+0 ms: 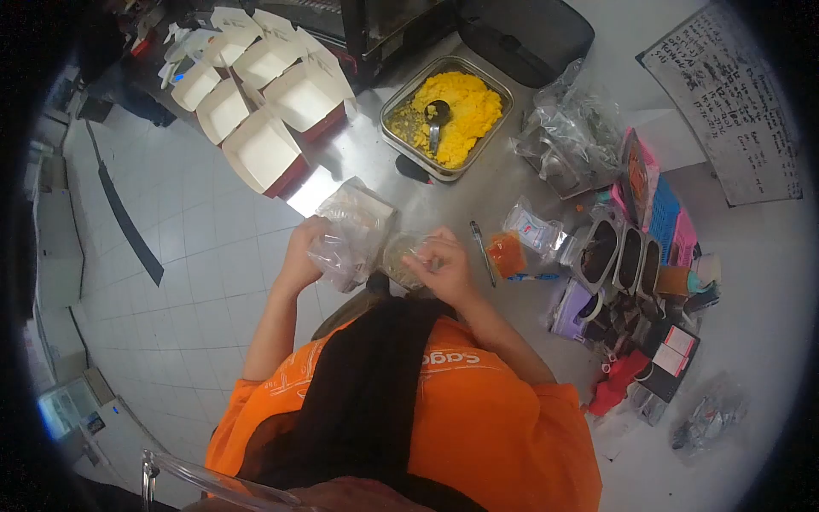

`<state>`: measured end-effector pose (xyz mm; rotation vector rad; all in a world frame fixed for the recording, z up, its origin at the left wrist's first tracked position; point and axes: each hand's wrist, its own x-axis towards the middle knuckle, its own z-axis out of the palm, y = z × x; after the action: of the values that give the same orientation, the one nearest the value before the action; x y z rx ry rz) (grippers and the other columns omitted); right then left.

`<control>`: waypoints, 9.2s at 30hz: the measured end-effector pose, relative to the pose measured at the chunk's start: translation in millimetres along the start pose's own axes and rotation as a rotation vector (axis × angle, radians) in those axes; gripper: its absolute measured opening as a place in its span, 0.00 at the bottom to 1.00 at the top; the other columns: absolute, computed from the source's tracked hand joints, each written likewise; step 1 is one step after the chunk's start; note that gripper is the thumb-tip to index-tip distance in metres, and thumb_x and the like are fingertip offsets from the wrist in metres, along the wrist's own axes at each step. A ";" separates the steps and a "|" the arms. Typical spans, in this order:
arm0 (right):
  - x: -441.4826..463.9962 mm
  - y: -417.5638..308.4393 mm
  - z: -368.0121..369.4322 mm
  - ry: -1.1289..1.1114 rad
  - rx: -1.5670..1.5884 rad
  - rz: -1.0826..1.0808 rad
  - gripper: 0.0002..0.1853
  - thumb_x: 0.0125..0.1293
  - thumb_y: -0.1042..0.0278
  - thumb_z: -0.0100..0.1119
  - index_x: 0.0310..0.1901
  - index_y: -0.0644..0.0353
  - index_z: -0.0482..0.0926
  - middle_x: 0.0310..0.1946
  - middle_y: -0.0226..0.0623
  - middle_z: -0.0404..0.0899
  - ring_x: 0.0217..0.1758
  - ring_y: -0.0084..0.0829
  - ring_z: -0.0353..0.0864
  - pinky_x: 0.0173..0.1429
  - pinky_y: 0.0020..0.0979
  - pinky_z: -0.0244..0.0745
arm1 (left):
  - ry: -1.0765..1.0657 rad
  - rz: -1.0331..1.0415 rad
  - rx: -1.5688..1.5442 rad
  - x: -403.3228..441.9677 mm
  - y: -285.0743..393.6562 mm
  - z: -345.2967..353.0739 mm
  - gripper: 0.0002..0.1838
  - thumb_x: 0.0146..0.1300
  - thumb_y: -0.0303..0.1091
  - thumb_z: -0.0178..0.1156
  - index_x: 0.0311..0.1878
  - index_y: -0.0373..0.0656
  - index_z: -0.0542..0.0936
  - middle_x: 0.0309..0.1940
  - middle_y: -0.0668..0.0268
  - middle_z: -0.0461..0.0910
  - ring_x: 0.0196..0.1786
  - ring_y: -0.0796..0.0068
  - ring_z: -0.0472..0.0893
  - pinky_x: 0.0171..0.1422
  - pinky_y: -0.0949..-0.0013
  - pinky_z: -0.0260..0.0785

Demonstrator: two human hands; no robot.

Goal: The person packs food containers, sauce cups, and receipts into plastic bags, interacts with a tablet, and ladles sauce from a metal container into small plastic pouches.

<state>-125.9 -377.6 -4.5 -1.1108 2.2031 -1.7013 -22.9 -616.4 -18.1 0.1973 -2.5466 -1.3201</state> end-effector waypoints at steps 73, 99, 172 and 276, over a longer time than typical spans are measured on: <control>-106.9 3.2 -72.3 -0.326 -0.241 -0.071 0.52 0.53 0.78 0.52 0.71 0.47 0.26 0.67 0.65 0.45 0.48 0.48 0.77 0.51 0.40 0.73 | -0.020 -0.231 -0.277 -31.7 117.2 164.7 0.16 0.61 0.38 0.57 0.47 0.39 0.72 0.41 0.65 0.71 0.46 0.73 0.69 0.51 0.67 0.61; -428.6 268.8 -604.9 0.471 -0.897 0.740 0.11 0.55 0.67 0.51 0.31 0.62 0.83 0.36 0.51 0.80 0.42 0.47 0.79 0.47 0.41 0.72 | -0.003 -0.574 -0.241 -27.6 163.3 164.5 0.23 0.55 0.33 0.63 0.54 0.37 0.71 0.46 0.64 0.76 0.52 0.71 0.73 0.60 0.68 0.63; -114.2 19.8 -73.6 0.134 -0.043 0.067 0.12 0.47 0.74 0.61 0.36 0.63 0.79 0.34 0.46 0.77 0.36 0.45 0.77 0.42 0.36 0.71 | -0.448 0.373 0.518 -5.0 151.1 138.1 0.13 0.41 0.24 0.59 0.35 0.42 0.79 0.36 0.61 0.78 0.43 0.59 0.77 0.44 0.61 0.71; -299.9 96.4 -224.3 1.200 -0.169 0.640 0.12 0.62 0.76 0.56 0.48 0.62 0.72 0.36 0.41 0.79 0.37 0.27 0.79 0.40 0.25 0.73 | -0.317 -0.233 -0.321 11.3 88.3 162.1 0.06 0.59 0.30 0.58 0.37 0.38 0.78 0.28 0.65 0.77 0.30 0.75 0.77 0.28 0.74 0.69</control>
<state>-73.1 -8.0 -105.3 0.8720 2.7794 -2.0614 -81.4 -441.5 -33.3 0.2413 -2.5667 -1.9679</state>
